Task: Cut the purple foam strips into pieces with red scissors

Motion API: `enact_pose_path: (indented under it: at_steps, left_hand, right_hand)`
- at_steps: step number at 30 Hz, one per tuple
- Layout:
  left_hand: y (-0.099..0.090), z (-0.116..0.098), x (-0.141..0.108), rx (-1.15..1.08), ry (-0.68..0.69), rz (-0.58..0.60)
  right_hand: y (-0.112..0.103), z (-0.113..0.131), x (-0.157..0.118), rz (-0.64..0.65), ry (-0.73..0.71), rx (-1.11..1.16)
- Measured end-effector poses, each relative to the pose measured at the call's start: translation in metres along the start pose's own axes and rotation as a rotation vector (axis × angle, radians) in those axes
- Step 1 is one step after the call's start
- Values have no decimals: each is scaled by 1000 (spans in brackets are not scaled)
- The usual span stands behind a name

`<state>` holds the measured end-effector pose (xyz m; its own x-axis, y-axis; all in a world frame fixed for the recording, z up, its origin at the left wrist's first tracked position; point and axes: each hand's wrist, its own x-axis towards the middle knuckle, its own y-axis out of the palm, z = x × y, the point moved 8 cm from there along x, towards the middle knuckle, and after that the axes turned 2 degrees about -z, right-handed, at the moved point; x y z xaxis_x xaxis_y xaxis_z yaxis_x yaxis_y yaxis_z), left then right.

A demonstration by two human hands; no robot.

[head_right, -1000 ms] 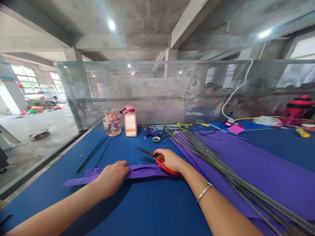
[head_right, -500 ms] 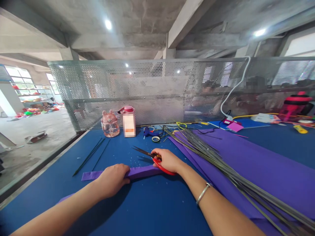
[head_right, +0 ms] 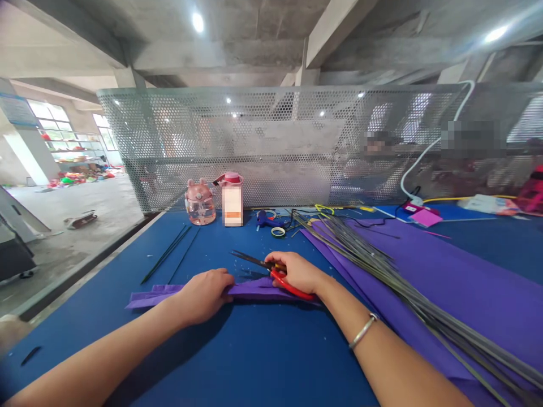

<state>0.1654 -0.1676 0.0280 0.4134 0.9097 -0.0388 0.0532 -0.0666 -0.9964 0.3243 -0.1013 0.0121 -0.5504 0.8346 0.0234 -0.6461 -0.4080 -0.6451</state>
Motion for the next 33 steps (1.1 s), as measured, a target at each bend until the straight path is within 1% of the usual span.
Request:
enact_pose_path:
  at_steps: [3,5,6,9,11,12,16,18,21,23,26,29,31,33]
  left_hand:
    - [0,1,-7,7,18,22]
    - [-2,2,-12,30,14,-15]
    - [-3,1,-14,49,17,-34]
    - [-4,-5,-18,112,54,-67]
    - [-4,-9,-19,138,83,-72]
    - [-4,-10,-19,143,90,-69]
    - [-1,-7,-17,110,67,-36]
    - [0,-2,-15,88,46,-24]
    - [-2,7,-12,70,15,-32]
    - [-6,12,-11,53,6,-59]
    - [-11,14,-11,27,49,-99]
    - [-8,7,-13,36,139,-56]
    - [-4,0,-16,82,163,-19]
    - [-2,-7,-19,138,151,-3]
  right_hand:
    - [-3,-4,-3,38,13,-20]
    - [-7,-4,-5,23,4,-70]
    - [-9,-3,-6,-3,-8,-92]
    - [-20,5,-7,-141,-62,-109]
    - [-23,8,-8,-179,-70,-94]
    - [-21,8,-8,-158,-57,-80]
    - [-9,0,-8,31,35,-45]
    - [-10,-2,-9,54,51,-35]
    - [-12,-3,-9,53,41,-10]
    - [-15,-5,-8,18,36,-2]
    - [-29,-10,-5,-140,31,-4]
    - [-44,-15,-5,-290,15,-6]
    - [-49,-16,-6,-319,11,-13]
    - [-47,-15,-7,-277,12,-9]
